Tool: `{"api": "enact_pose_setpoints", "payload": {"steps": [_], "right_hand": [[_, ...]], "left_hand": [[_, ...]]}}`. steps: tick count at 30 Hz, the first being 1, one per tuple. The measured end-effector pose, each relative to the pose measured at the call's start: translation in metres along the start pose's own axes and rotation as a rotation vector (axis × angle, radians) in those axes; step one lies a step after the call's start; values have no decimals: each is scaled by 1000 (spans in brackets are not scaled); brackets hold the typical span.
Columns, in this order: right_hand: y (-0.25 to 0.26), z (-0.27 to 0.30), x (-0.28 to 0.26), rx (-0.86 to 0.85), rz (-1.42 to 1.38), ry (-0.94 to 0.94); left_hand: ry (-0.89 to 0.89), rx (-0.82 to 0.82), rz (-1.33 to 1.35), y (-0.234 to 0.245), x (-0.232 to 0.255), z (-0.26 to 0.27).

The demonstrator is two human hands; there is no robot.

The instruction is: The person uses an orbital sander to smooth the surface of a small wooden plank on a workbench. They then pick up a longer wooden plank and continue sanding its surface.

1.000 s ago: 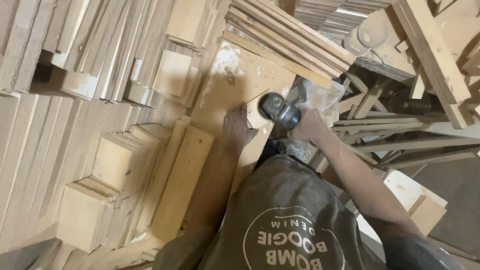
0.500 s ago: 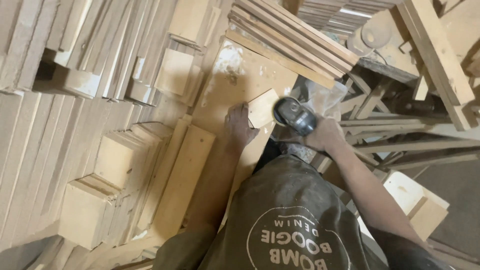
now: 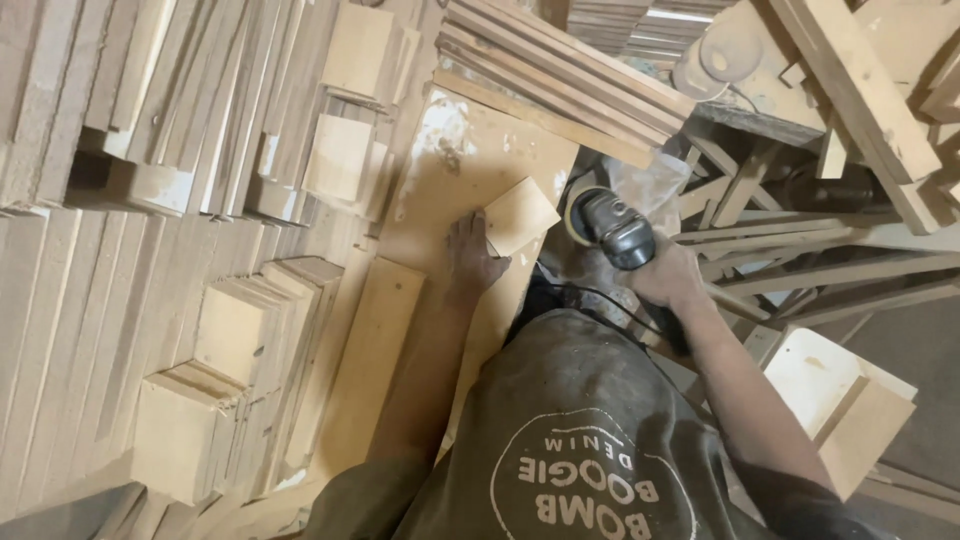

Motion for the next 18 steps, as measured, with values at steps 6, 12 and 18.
{"api": "enact_pose_setpoints", "payload": {"steps": [6,12,18], "right_hand": [[-8,-3,68,37,-382,-88],[-8,-4,89,39,-461,-106],[-39,-12,94,20,-377,-106]], "left_hand": [[171,-133,479,50,20,24],[557,-182,811,49,-19,25],[344,-158,97,96,15,9]]}}
Point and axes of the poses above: each hand's wrist, its own z-axis away from the middle knuckle, its own y-axis out of the back of the hand, x = y × z, the point moved 7 cm from there along -z, towards the middle knuckle, and after that the axes turned 2 degrees about -y, right-handed, at the moved point
